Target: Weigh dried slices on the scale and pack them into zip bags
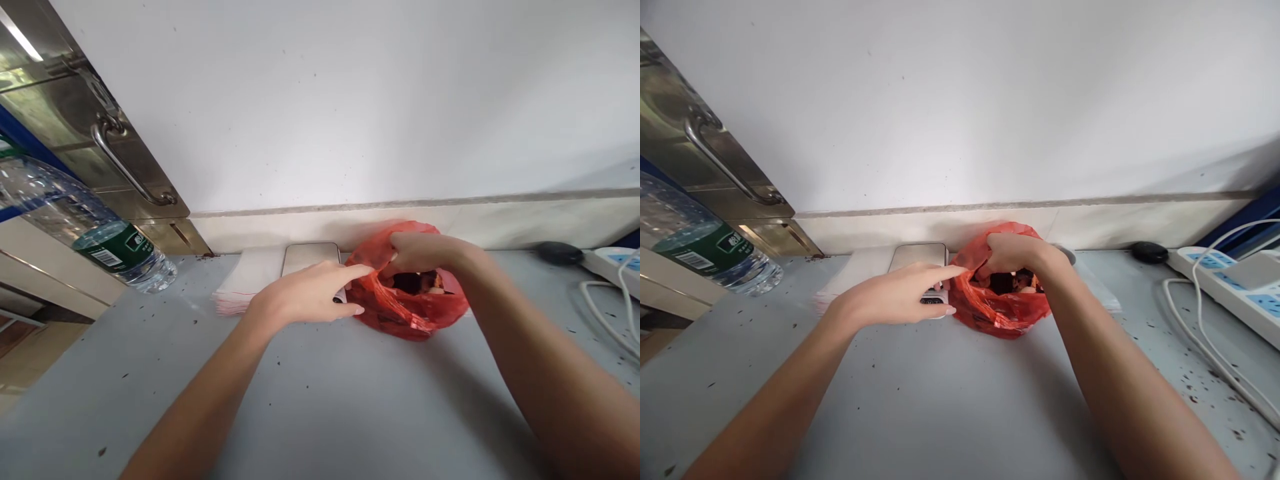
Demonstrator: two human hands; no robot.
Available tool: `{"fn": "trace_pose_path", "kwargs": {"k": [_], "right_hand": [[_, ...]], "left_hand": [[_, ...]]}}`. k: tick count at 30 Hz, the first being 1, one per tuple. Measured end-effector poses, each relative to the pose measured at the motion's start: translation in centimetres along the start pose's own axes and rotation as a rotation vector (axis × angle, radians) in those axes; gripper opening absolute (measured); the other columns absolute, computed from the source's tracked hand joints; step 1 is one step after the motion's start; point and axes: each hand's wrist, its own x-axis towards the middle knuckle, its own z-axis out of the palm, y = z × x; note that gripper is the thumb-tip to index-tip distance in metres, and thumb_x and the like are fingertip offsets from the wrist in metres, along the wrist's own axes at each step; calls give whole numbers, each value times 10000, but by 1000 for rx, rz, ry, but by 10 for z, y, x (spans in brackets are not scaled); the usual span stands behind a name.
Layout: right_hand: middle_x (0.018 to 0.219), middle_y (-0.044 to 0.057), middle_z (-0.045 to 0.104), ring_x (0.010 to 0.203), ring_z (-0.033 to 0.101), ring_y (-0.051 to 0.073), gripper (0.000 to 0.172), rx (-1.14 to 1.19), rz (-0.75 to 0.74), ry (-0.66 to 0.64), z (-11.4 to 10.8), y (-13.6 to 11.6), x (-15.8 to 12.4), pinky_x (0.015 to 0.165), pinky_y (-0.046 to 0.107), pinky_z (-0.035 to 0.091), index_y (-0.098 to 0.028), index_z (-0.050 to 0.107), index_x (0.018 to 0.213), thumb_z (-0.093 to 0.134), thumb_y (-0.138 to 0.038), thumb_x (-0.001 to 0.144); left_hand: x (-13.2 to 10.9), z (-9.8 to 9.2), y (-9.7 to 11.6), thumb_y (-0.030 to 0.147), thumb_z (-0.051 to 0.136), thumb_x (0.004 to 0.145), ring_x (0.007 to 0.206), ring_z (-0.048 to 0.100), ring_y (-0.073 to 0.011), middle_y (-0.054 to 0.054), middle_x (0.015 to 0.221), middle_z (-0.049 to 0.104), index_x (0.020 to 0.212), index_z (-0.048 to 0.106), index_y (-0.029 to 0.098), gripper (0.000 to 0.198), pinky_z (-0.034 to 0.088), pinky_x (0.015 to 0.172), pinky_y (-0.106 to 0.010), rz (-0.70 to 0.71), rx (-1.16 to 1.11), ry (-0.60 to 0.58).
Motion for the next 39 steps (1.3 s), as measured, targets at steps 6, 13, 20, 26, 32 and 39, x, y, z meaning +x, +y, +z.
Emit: {"fn": "trace_pose_path", "kwargs": {"k": [6, 13, 20, 26, 32, 39], "right_hand": [[709, 18, 652, 583, 615, 160, 124, 175, 27, -49, -3, 4, 3, 466, 264, 452, -223, 623, 728, 707, -156, 789], [750, 10, 698, 701, 660, 197, 144, 183, -102, 58, -10, 6, -5, 550, 278, 456, -248, 640, 758, 673, -111, 731], [787, 15, 746, 748, 691, 218, 201, 286, -204, 85, -23, 15, -9, 624, 308, 499, -253, 733, 943, 722, -268, 744], [718, 10, 697, 697, 659, 219, 360, 348, -257, 159, -33, 33, -11, 611, 334, 473, -242, 738, 1042, 774, -436, 740], [668, -28, 592, 669, 601, 181, 307, 508, -327, 273, -39, 8, -20, 622, 329, 462, -250, 739, 990, 803, -447, 763], [775, 2, 717, 675, 617, 163, 361, 368, -269, 224, -7, -82, 3, 550, 263, 434, -221, 716, 1098, 776, -93, 765]], "left_hand": [[-4, -7, -4, 410, 567, 982, 1107, 693, -265, -58, 1340, 705, 1511, 571, 327, 536, 541, 867, -330, 17, -11, 17], [-16, -21, -5, 446, 566, 990, 1126, 699, -240, -19, 1318, 717, 1472, 605, 368, 490, 542, 840, -285, -36, 7, 75], [-27, -31, -8, 469, 569, 973, 1187, 693, -259, -11, 1370, 712, 1457, 623, 373, 496, 544, 926, -306, -123, 17, 133], [-31, -40, -24, 506, 571, 946, 1276, 655, -260, 24, 1478, 662, 1475, 588, 417, 537, 539, 977, -327, -203, -1, 113], [-39, -50, -43, 592, 545, 934, 1211, 688, -269, -17, 1363, 734, 1517, 563, 347, 633, 537, 971, -326, -241, 5, 111], [-41, -51, -65, 612, 527, 936, 1240, 675, -309, -70, 1404, 706, 1552, 523, 309, 686, 527, 1011, -377, -433, 57, 107]]}}
